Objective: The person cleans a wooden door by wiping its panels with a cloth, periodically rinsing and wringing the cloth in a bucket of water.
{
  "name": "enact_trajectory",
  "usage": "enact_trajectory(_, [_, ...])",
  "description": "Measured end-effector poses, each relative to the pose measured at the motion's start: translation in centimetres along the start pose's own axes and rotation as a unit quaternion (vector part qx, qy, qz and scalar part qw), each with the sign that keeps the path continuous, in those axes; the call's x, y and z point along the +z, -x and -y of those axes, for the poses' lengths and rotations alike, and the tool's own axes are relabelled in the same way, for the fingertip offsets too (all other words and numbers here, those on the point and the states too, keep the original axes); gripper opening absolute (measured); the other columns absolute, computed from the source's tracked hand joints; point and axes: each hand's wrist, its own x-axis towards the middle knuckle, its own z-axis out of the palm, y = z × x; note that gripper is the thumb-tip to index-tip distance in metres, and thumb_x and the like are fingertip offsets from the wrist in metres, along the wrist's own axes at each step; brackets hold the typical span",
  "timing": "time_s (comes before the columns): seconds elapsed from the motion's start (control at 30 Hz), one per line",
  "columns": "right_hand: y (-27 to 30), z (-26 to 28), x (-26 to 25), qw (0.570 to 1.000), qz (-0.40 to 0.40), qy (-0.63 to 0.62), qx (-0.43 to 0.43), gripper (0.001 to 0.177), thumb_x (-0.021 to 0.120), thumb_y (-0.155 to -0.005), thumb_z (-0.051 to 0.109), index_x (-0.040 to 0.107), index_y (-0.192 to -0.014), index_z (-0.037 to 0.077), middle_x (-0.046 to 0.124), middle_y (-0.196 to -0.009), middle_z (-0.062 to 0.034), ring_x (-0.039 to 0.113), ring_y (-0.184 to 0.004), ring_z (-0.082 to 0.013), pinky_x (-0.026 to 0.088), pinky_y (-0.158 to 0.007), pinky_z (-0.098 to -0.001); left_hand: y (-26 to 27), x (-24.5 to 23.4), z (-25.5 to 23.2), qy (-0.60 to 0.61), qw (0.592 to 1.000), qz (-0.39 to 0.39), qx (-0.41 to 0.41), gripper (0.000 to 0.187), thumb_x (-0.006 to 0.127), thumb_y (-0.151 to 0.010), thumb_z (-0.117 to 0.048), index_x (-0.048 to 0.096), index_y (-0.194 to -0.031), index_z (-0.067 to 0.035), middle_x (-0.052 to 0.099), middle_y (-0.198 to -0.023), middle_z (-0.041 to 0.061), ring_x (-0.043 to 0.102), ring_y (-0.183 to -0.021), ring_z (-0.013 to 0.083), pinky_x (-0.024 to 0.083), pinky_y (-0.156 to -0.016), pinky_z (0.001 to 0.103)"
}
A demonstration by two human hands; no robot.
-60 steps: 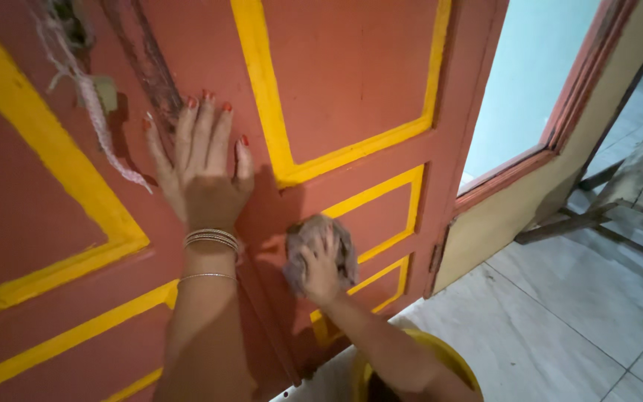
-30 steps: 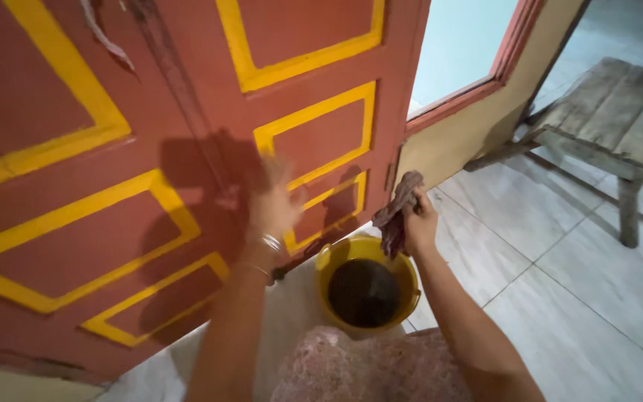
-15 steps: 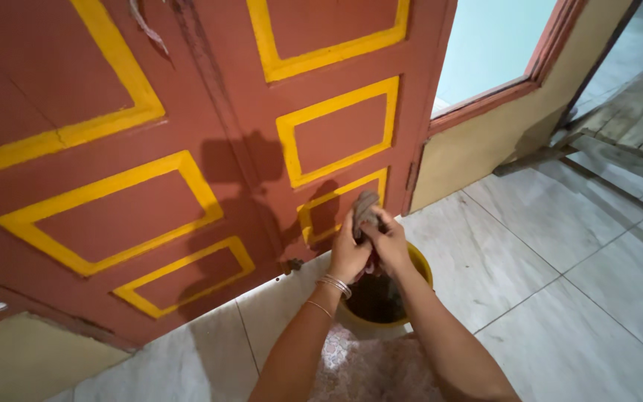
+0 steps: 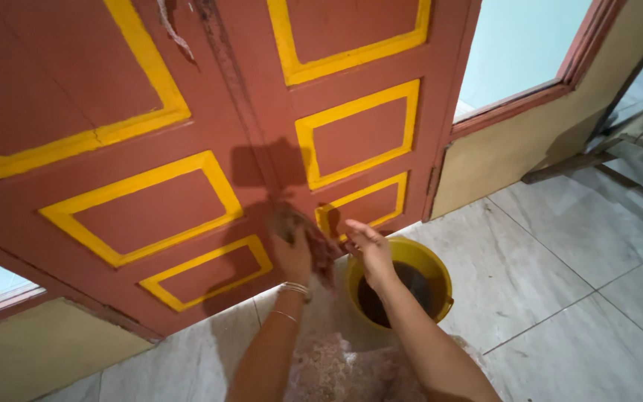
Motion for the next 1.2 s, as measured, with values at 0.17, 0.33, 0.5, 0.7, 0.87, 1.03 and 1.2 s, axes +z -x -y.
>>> enact_trajectory(0.17, [-0.9,0.3,-1.5,0.997,-0.055,-0.049,0.008,0.024,0.060,-0.096,0.007,0.073,-0.116,0.007,0.068,-0.101,-0.0039,0.066,-0.093,-0.0180,0.055,-0.084,-0.0344,-6.4,-5.1,-2.3,0.007,0.993,-0.084,0.088,0.075,0.061,-0.094,-0.020,0.028,-0.156,0.006,0.054,-0.146,0.027,0.057,-0.132,0.0365,0.044,-0.114,0.042])
enact_trajectory(0.33, [-1.8,2.5,-3.0,0.996,-0.073,-0.040,0.009,0.021,0.059,-0.098,0.011,0.070,-0.116,0.008,0.069,-0.102,-0.0054,0.068,-0.096,-0.0165,0.056,-0.088,-0.0337,-16.6,-6.6,-8.3,-0.138,0.970,-0.097,0.177,0.068,0.059,-0.108,-0.030,0.028,-0.153,0.012,0.034,-0.158,0.034,0.038,-0.148,0.0483,0.031,-0.125,0.052])
enact_trajectory(0.5, [-2.4,4.2,-5.4,0.996,-0.066,-0.056,-0.037,0.016,0.062,-0.099,0.011,0.069,-0.113,0.007,0.068,-0.105,-0.0053,0.067,-0.097,-0.0172,0.055,-0.091,-0.0347,-21.6,-4.5,-15.2,-0.295,0.909,-0.050,0.290,0.043,0.058,-0.106,-0.026,0.052,-0.138,0.002,0.033,-0.155,0.035,0.038,-0.140,0.0530,0.040,-0.111,0.051])
enact_trajectory(0.7, [-4.6,3.9,-7.5,0.995,-0.090,-0.021,-0.042,0.017,0.060,-0.099,0.012,0.070,-0.111,0.007,0.070,-0.107,-0.0028,0.068,-0.097,-0.0159,0.055,-0.090,-0.0346,-23.8,-3.1,-14.1,-0.518,0.798,-0.006,0.309,0.030,0.058,-0.107,-0.027,0.065,-0.131,-0.011,0.050,-0.149,0.019,0.042,-0.136,0.0436,0.035,-0.112,0.064])
enact_trajectory(0.87, [-6.5,0.9,-6.5,0.997,-0.055,0.037,-0.040,0.020,0.062,-0.100,0.012,0.072,-0.117,0.006,0.070,-0.112,-0.0079,0.069,-0.098,-0.0161,0.055,-0.091,-0.0331,-25.2,-5.7,-10.9,-0.533,0.742,0.023,0.406,0.041,0.059,-0.099,-0.040,0.066,-0.122,-0.007,0.053,-0.149,0.022,0.041,-0.141,0.0429,0.031,-0.112,0.064])
enact_trajectory(1.03, [-4.6,0.4,-0.8,0.846,-0.037,0.422,-0.323,0.044,0.066,-0.084,0.009,0.069,-0.127,0.016,0.058,-0.141,-0.0078,0.061,-0.101,-0.0219,0.053,-0.085,-0.0371,-24.1,-5.6,-6.6,-0.532,0.756,0.040,0.380,0.046,0.054,-0.100,-0.039,0.070,-0.128,-0.006,0.056,-0.147,0.017,0.045,-0.141,0.0413,0.033,-0.116,0.061])
enact_trajectory(1.2, [-2.9,0.5,5.8,0.990,0.008,-0.098,0.098,0.048,0.059,-0.102,0.024,0.064,-0.148,0.014,0.035,-0.166,-0.0269,0.013,-0.143,-0.0487,0.023,-0.088,-0.0363,-23.1,-5.9,-6.5,-0.535,0.751,0.065,0.382,0.050,0.055,-0.093,-0.044,0.072,-0.120,-0.005,0.058,-0.142,0.014,0.047,-0.138,0.0357,0.035,-0.112,0.060])
